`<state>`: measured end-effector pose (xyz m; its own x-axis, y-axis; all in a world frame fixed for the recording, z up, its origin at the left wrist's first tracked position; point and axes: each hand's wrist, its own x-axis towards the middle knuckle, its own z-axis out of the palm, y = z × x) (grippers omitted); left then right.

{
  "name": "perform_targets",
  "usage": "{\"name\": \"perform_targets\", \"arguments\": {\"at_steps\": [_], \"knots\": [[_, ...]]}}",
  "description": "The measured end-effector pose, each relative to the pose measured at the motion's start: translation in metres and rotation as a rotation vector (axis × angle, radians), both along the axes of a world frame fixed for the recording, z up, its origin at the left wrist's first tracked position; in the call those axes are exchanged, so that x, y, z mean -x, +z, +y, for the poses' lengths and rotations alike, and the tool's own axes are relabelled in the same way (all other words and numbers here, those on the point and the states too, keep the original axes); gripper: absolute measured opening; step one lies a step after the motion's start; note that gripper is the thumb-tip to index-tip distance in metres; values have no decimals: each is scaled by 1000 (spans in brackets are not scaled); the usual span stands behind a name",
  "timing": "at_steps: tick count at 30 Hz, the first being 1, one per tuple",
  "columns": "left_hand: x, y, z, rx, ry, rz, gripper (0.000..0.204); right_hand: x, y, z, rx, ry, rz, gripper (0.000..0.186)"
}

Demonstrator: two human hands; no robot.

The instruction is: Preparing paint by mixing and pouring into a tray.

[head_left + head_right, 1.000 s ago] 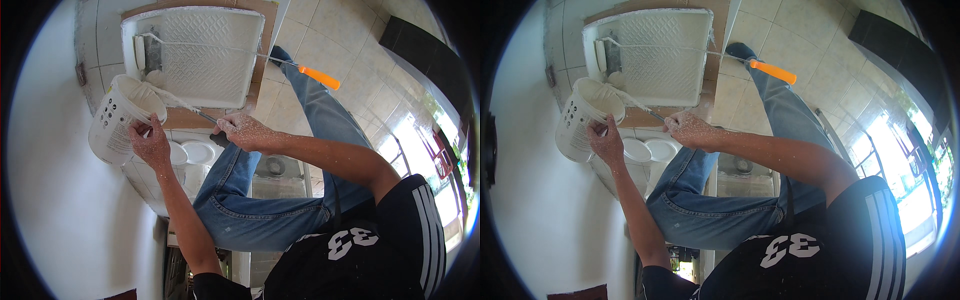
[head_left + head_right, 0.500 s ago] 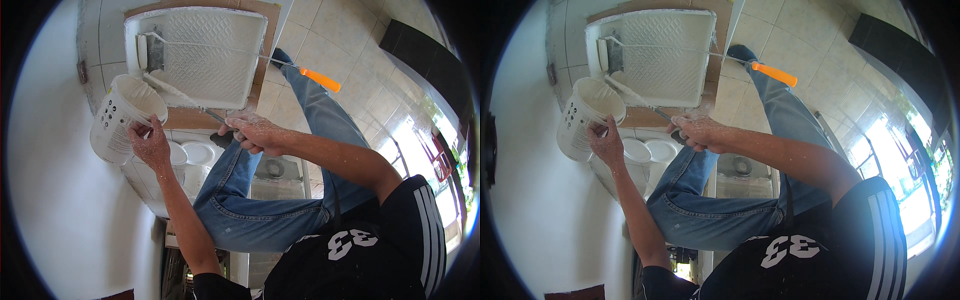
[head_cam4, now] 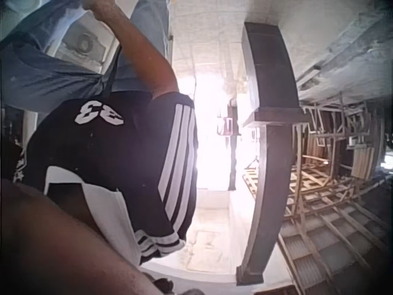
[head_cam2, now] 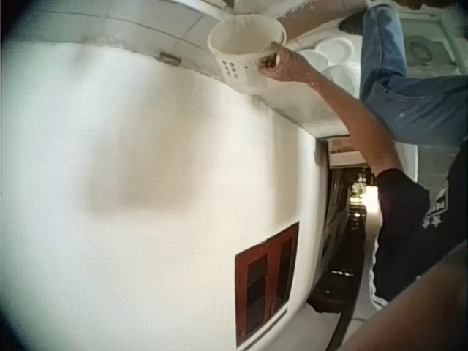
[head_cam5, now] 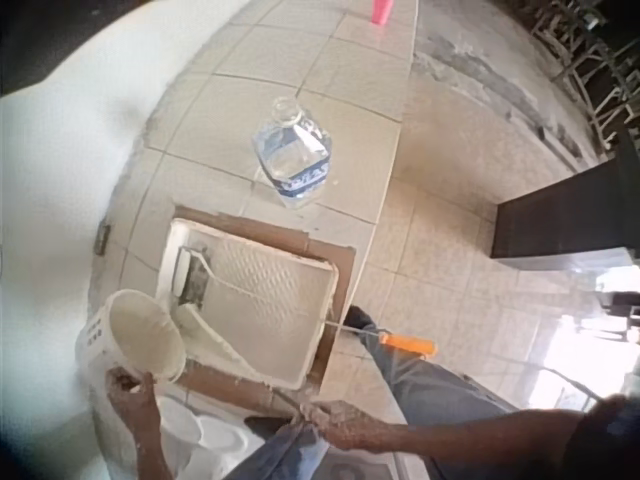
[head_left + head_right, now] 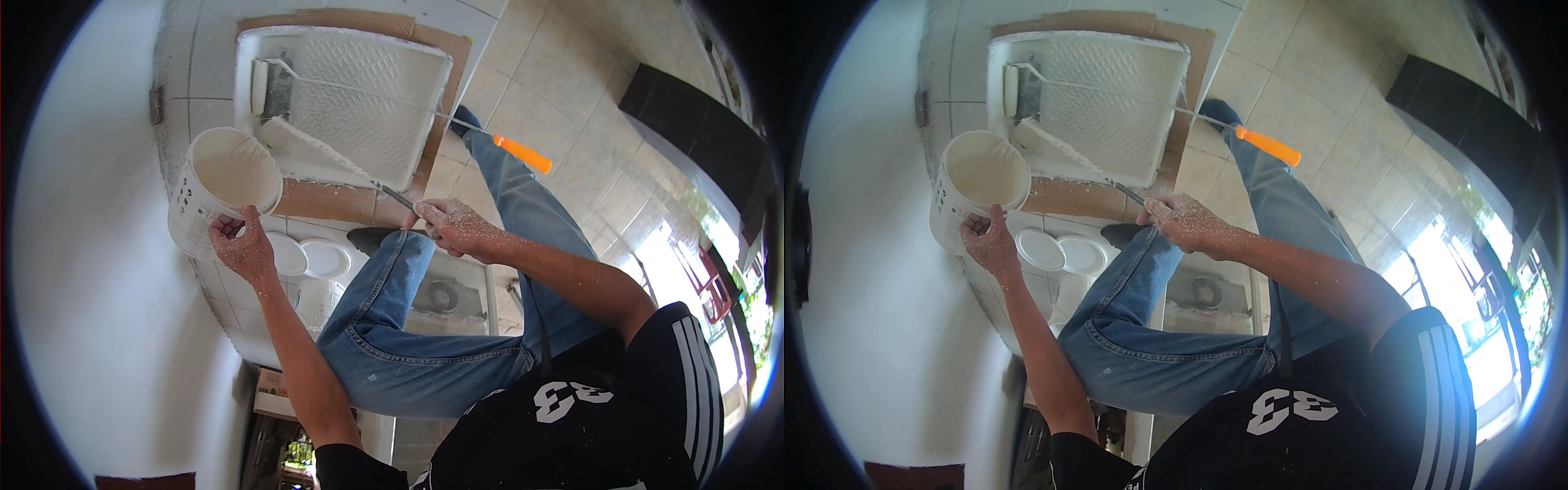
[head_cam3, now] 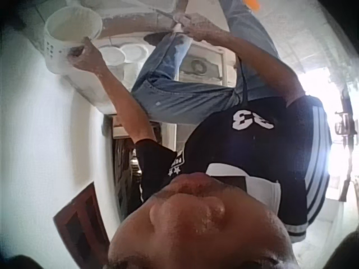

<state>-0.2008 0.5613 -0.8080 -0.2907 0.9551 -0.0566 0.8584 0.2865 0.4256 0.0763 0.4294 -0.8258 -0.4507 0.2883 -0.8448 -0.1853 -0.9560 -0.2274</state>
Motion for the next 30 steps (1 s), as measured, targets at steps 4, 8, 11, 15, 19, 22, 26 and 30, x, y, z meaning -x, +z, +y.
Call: {"name": "perform_targets", "arguments": {"at_steps": [4, 8, 11, 15, 19, 22, 26, 30], "knots": [[14, 11, 3, -22, 166, -181, 30, -6, 8, 11, -148, 146, -145, 39], [24, 20, 3, -24, 319, -327, 28, -8, 10, 18, -152, 198, -239, 39], [39, 20, -1, -34, 378, -432, 27, -7, 10, 22, -144, 217, -279, 39], [61, 13, -12, -120, 571, -718, 25, -8, 17, 27, -171, 237, -318, 39], [93, -6, -39, -57, 724, -929, 21, -8, 30, 33, -305, 317, -393, 37], [96, -11, -49, -36, 799, -1016, 19, -20, 40, 38, -388, 396, -495, 36], [108, -23, -75, 9, 838, -1000, 20, -27, 61, 44, -490, 445, -537, 36], [120, -36, -103, 18, 946, -965, 19, -37, 79, 48, -470, 477, -497, 35]]}}
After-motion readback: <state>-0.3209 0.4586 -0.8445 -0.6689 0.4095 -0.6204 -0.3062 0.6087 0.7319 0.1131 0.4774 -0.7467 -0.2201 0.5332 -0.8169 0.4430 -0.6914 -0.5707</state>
